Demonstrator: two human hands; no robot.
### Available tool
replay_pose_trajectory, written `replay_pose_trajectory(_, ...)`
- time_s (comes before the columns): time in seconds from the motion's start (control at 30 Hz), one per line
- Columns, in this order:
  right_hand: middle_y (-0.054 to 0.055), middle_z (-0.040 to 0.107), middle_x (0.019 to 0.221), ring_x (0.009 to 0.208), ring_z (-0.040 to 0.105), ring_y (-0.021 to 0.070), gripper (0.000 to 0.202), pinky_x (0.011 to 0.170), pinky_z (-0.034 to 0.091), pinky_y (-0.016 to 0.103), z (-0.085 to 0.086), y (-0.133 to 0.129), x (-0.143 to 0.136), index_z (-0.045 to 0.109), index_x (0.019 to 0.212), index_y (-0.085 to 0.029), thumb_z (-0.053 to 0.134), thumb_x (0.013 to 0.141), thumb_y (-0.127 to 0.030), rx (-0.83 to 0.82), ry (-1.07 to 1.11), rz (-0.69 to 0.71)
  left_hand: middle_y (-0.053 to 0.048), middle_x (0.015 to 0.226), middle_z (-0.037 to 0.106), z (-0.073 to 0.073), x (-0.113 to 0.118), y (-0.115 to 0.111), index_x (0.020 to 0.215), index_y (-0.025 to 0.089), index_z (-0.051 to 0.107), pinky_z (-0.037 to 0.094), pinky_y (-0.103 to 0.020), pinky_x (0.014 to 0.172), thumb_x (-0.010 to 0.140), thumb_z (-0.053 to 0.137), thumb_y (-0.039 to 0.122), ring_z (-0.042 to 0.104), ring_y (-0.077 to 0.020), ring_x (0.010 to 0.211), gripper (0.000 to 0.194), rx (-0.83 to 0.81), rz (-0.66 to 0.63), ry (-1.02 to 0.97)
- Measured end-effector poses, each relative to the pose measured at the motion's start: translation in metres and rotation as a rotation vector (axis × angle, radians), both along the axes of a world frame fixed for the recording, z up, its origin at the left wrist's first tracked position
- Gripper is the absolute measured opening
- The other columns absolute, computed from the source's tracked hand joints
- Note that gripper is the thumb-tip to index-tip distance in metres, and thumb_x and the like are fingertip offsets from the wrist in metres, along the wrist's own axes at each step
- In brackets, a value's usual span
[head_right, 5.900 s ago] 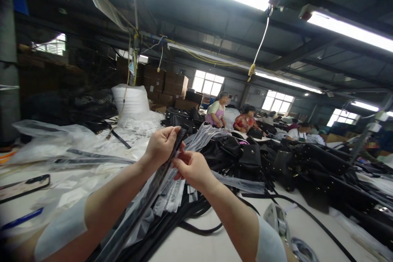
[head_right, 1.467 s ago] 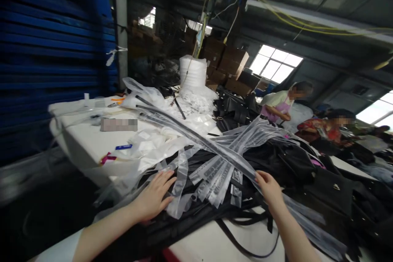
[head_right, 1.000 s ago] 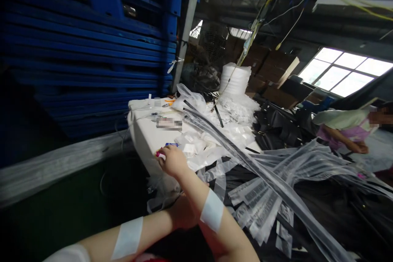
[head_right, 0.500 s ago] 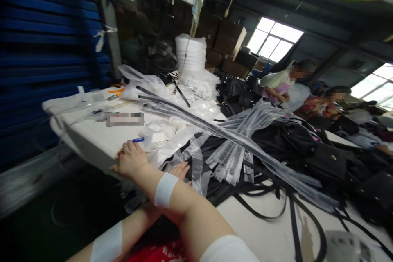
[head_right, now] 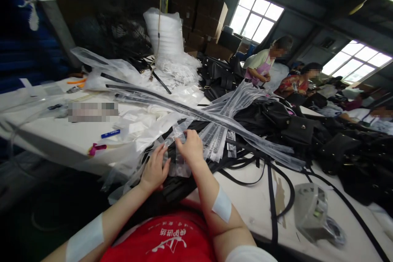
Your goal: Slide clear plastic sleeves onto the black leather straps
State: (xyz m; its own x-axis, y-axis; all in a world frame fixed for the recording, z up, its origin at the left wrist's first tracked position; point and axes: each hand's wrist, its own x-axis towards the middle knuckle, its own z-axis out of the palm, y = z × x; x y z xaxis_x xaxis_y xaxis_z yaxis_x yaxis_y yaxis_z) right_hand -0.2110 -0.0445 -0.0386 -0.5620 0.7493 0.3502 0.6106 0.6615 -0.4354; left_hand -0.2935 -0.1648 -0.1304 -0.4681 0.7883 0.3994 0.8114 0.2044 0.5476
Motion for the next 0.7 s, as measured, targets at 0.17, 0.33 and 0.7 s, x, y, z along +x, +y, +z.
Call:
replay_pose_trajectory(0.17, 0.007, 0.063, 0.080, 0.090, 0.057, 0.0262, 0.027, 0.084, 0.041, 0.037, -0.026, 0.014, 0.025, 0.064, 0.065, -0.020, 0.077, 0.064, -0.044, -0.299, 0.070, 0.011, -0.022, 0.134, 0.054, 0.036, -0.025, 0.037, 0.130, 0.005, 0.049, 0.041, -0.042, 0.104, 0.089, 0.048, 0.028, 0.051, -0.0316, 0.126, 0.047, -0.214, 0.171, -0.113)
replay_pose_trajectory(0.33, 0.003, 0.063, 0.070, 0.072, 0.058, 0.0189, 0.026, 0.070, 0.044, 0.031, -0.037, 0.017, 0.032, 0.060, 0.064, -0.019, 0.066, 0.069, -0.044, -0.596, 0.302, 0.091, -0.015, 0.108, 0.072, 0.054, -0.063, 0.058, 0.113, 0.017, 0.065, 0.052, -0.038, 0.084, 0.079, 0.062, 0.043, 0.066, -0.0323, 0.103, 0.043, -0.432, 0.115, -0.175)
replay_pose_trajectory(0.7, 0.003, 0.071, 0.070, 0.048, 0.056, 0.0084, 0.033, 0.048, 0.041, 0.019, 0.002, -0.005, 0.092, 0.064, 0.081, -0.015, 0.080, 0.065, -0.039, -1.358, 0.602, 0.361, -0.012, 0.100, 0.074, 0.065, -0.059, 0.068, 0.091, 0.020, 0.072, 0.050, -0.035, 0.080, 0.072, 0.068, 0.035, 0.067, -0.0307, 0.096, 0.025, -0.451, 0.051, -0.217)
